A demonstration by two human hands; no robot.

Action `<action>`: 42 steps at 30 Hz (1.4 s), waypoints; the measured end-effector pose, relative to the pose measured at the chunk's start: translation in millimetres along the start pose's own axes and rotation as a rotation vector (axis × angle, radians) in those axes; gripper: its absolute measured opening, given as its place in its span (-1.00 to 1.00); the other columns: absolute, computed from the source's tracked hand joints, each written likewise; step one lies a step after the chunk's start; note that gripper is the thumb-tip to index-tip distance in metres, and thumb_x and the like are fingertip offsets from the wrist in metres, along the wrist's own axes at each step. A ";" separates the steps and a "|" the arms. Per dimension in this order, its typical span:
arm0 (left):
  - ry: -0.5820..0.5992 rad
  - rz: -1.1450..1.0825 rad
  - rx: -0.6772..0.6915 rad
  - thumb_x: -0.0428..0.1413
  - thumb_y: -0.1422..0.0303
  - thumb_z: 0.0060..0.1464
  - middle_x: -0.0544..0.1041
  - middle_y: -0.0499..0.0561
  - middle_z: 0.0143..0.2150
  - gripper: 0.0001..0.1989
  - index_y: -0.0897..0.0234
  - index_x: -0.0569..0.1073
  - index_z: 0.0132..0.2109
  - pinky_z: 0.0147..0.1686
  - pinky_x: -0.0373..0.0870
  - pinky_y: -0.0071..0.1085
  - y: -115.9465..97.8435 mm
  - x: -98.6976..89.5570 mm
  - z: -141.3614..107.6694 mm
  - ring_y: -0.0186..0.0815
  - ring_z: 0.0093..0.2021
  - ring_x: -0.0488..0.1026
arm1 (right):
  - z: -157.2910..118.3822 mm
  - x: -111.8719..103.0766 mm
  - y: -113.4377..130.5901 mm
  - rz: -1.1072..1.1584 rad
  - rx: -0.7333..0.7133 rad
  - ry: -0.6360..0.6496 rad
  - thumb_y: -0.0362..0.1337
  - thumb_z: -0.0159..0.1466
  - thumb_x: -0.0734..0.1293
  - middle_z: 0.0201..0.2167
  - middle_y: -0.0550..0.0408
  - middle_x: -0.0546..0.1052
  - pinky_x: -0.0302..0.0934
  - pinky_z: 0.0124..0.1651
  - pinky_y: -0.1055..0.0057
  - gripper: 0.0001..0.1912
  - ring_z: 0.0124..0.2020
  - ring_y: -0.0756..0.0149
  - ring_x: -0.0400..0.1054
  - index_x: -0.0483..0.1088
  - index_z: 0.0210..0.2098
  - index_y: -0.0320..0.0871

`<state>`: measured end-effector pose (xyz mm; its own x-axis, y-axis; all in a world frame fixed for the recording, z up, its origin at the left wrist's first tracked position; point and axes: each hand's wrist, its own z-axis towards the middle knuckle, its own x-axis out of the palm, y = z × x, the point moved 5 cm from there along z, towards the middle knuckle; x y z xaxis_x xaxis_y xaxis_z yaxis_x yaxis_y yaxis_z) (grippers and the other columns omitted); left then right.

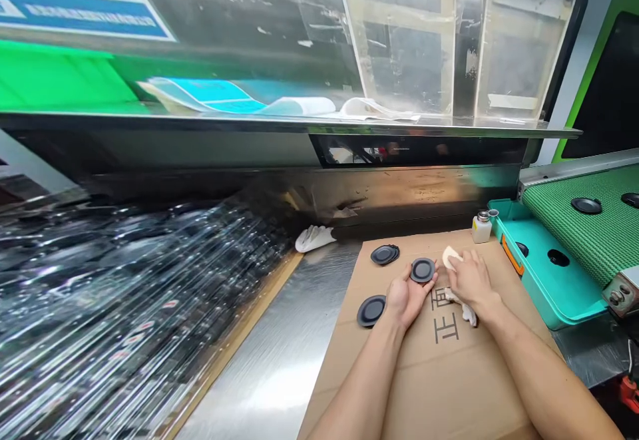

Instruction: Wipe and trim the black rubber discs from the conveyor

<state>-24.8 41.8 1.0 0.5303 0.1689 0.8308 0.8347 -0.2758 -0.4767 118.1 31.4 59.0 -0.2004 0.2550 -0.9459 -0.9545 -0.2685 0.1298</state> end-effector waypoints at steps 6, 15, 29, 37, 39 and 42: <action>0.114 0.112 0.057 0.10 0.28 0.23 0.54 0.23 -0.02 -0.72 0.29 0.44 0.04 -0.20 0.47 -0.32 -6.1 11.3 -9.7 -0.16 -0.08 0.54 | 6.4 19.0 -28.1 0.048 0.103 0.086 -0.19 0.32 0.24 -0.10 -0.06 0.43 0.06 0.01 0.29 -0.72 -0.02 0.12 0.23 0.46 -0.03 -0.07; 0.018 0.717 0.781 0.38 0.67 -0.28 0.51 0.12 0.07 -0.34 0.17 0.53 0.03 0.28 0.18 -0.25 -15.7 41.2 -55.0 -0.07 0.26 0.27 | 7.2 23.5 -30.1 0.116 0.102 0.105 -0.14 0.33 0.26 -0.06 -0.04 0.43 0.08 0.06 0.32 -0.65 0.02 0.13 0.24 0.42 0.07 -0.03; 0.072 0.971 0.870 0.42 0.39 -0.18 0.44 0.16 0.18 -0.23 0.13 0.35 0.20 0.35 0.00 -0.13 -10.4 44.6 -57.7 -0.02 0.28 0.22 | 9.1 24.5 -32.7 0.115 0.096 0.106 -0.14 0.33 0.27 -0.03 -0.07 0.44 0.10 0.06 0.31 -0.61 0.06 0.10 0.25 0.41 0.11 -0.07; 0.038 0.820 0.785 0.43 0.50 -0.27 0.46 0.15 0.13 -0.31 0.14 0.46 0.08 0.34 0.05 -0.14 -11.0 44.7 -57.5 0.00 0.31 0.18 | 9.8 26.2 -32.6 0.097 0.092 0.101 -0.13 0.32 0.27 -0.04 -0.07 0.45 0.09 0.07 0.29 -0.63 0.07 0.08 0.25 0.42 0.09 -0.05; 0.032 0.805 0.783 0.41 0.56 -0.26 0.48 0.14 0.09 -0.35 0.15 0.49 0.04 0.34 0.05 -0.14 -11.3 46.9 -59.1 0.00 0.30 0.19 | 9.6 26.4 -33.3 0.100 0.098 0.104 -0.13 0.32 0.27 -0.03 -0.07 0.45 0.09 0.07 0.29 -0.62 0.07 0.08 0.25 0.42 0.09 -0.06; 0.010 0.760 0.774 0.38 0.62 -0.25 0.49 0.15 0.04 -0.39 0.17 0.51 0.01 0.34 0.05 -0.11 -12.1 47.2 -59.9 0.01 0.29 0.19 | 9.0 24.5 -33.2 0.108 0.107 0.110 -0.13 0.33 0.25 -0.01 -0.07 0.44 0.10 0.05 0.30 -0.61 0.06 0.09 0.26 0.41 0.11 -0.06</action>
<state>-18.8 -3.6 63.2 0.9498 0.1974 0.2426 0.1577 0.3678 -0.9164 142.8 54.9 34.2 -0.2828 0.1254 -0.9509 -0.9480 -0.1872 0.2573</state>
